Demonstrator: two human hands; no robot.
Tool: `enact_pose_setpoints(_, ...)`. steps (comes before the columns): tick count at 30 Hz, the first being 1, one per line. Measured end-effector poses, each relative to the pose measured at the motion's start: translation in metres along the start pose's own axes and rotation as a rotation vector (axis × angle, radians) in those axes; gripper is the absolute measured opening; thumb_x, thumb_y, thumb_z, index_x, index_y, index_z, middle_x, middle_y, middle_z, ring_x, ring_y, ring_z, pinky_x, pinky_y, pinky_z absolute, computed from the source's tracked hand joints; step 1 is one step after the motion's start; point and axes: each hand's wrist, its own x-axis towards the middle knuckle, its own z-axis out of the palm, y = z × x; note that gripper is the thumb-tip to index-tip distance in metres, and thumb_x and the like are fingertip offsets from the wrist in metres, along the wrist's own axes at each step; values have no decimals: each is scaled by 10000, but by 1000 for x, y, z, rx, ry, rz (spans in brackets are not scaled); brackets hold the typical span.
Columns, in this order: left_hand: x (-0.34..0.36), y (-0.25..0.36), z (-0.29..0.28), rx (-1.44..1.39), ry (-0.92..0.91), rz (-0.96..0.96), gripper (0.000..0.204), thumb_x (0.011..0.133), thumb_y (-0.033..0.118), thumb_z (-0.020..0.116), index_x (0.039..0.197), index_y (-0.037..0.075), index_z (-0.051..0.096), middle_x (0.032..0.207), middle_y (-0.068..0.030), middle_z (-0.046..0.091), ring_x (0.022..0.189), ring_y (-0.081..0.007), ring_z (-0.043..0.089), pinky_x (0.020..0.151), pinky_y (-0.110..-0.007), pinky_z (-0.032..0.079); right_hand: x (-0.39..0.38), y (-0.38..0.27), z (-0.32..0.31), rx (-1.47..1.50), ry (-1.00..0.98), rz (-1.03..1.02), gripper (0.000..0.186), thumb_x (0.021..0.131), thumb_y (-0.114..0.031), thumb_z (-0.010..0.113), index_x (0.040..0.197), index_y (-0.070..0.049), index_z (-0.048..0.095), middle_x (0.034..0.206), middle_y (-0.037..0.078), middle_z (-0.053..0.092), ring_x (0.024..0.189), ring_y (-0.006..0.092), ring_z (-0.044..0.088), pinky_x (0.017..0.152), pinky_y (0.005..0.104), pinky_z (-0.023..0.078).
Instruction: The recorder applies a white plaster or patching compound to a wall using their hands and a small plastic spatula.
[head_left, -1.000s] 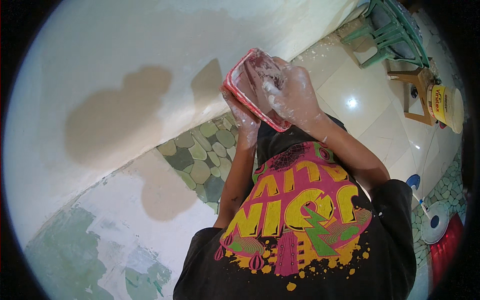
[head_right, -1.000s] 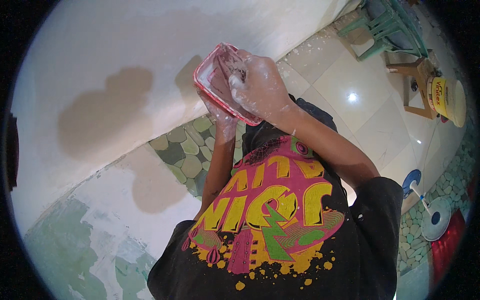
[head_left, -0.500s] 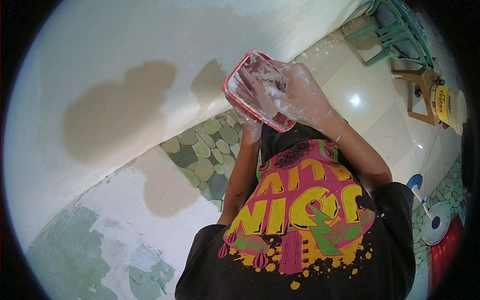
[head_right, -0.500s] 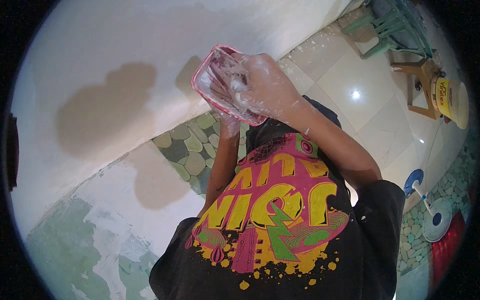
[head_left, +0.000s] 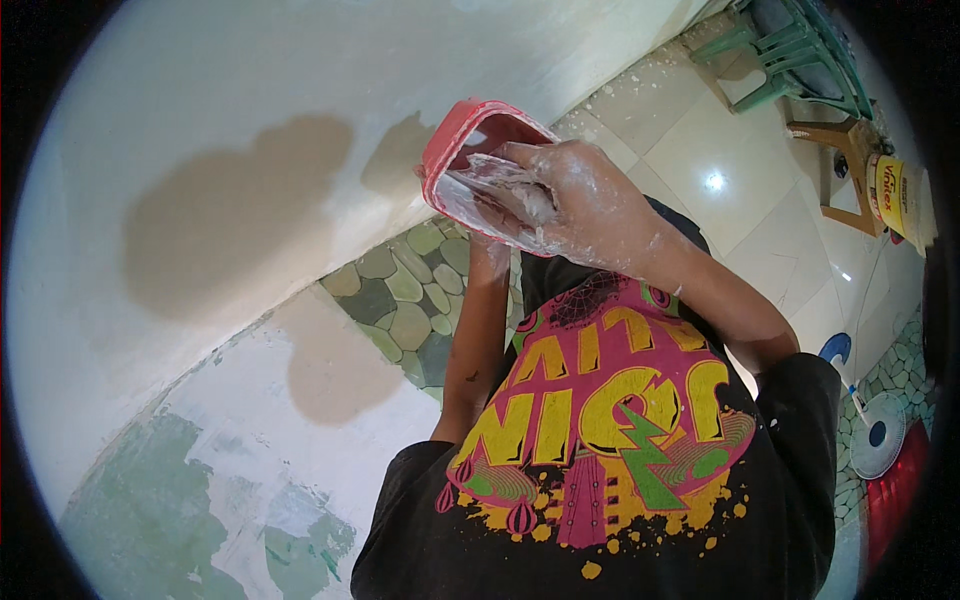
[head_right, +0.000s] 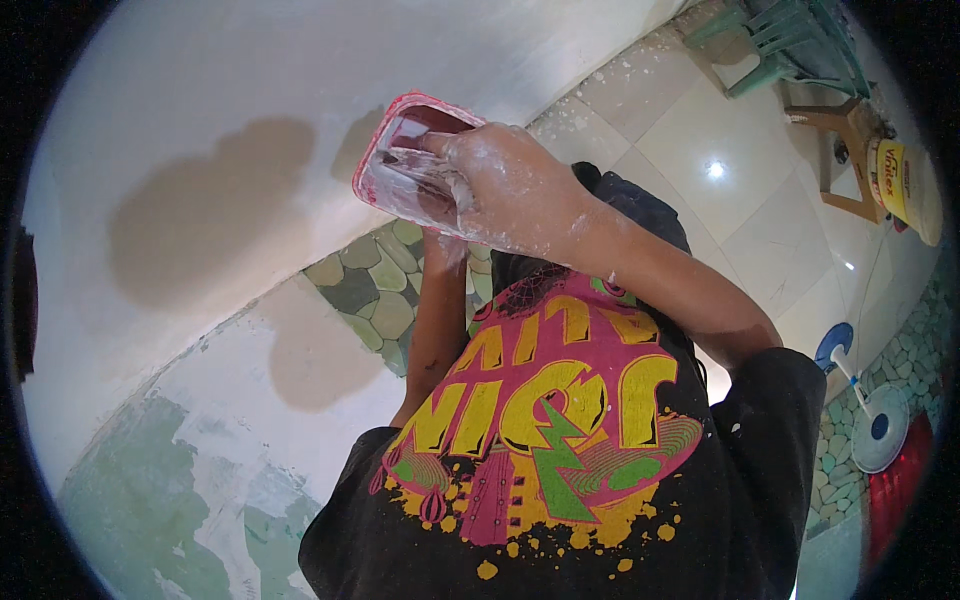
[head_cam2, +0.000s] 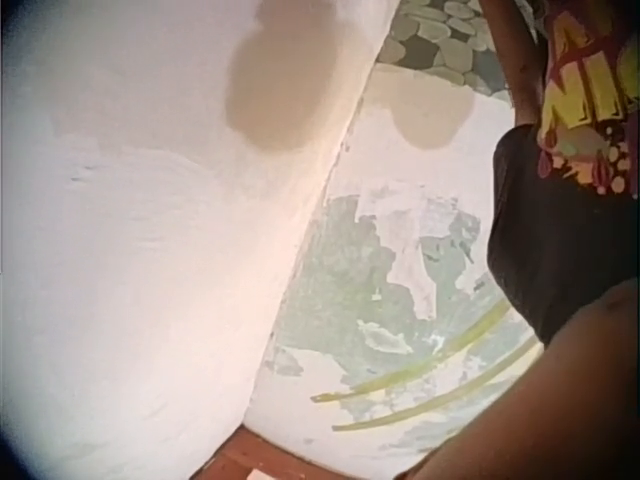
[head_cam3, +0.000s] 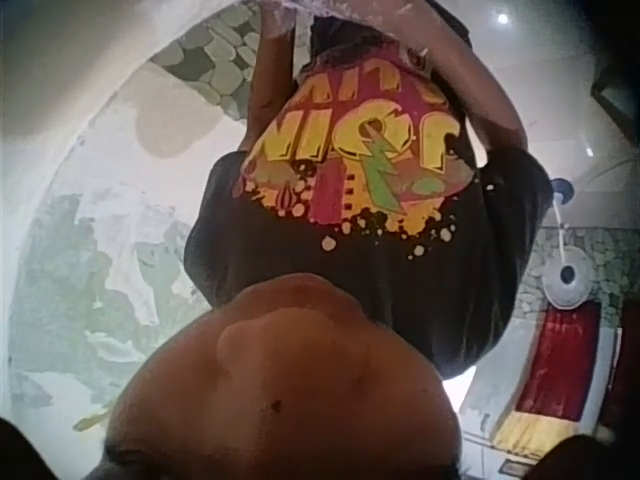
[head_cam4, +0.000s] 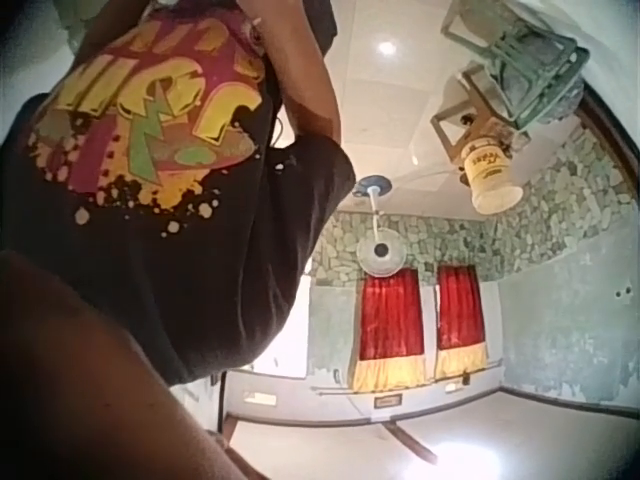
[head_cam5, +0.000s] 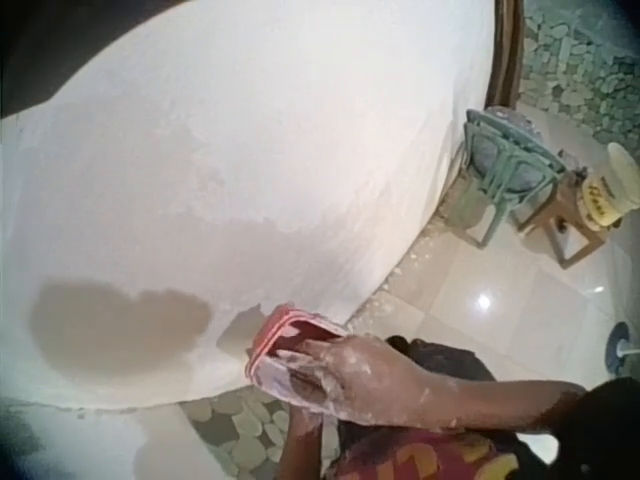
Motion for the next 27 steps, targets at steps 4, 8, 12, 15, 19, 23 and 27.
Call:
enact_pose_setpoints(4,10,9,3,25,83,-28,775,928,701,362,1369,71,459,1390,-100,484,1272,-248,457,1100,-423,339,-6,5,-2,307,70,-10,343,791,-97,631,1089,73,625,929,275,657,886,394,664,811,411,520)
enact_pose_setpoints(8,15,10,4,49,172,-47,774,928,701,363,1366,70,461,1388,-101,485,1270,-249,459,1098,-425,342,-13,0,-15,495,-65,329,440,901,36,629,1312,60,475,1058,97,641,968,153,611,796,273,519)
enact_pose_setpoints(12,12,18,2,66,257,-69,773,928,701,363,1362,69,463,1386,-102,487,1268,-249,461,1096,-427,345,-19,6,-30,632,41,415,427,901,25,640,1298,58,488,1079,102,649,940,115,609,774,255,509)
enact_pose_setpoints(15,18,19,6,82,319,-91,773,928,701,363,1359,68,465,1384,-103,488,1266,-249,462,1094,-428,347,-27,17,-9,652,263,238,403,894,35,635,1278,64,515,1097,106,657,946,119,614,796,247,501)
enact_pose_setpoints(19,18,22,7,108,405,-125,772,928,701,363,1356,67,467,1382,-104,489,1263,-250,464,1092,-430,349,-21,9,4,515,92,304,407,893,48,608,1286,73,505,1128,112,658,966,134,620,843,259,496)
enact_pose_setpoints(23,15,25,9,134,486,-159,771,927,701,363,1352,66,469,1379,-106,490,1261,-250,466,1090,-432,352,-23,12,29,341,168,267,338,884,48,565,1219,94,548,1127,127,670,1020,167,623,908,301,484)
enact_pose_setpoints(27,21,27,14,160,563,-195,770,927,701,364,1349,65,471,1377,-107,492,1259,-251,468,1088,-433,355,-10,17,27,384,36,280,344,867,48,568,1208,90,562,1127,145,675,1047,174,627,932,293,477)
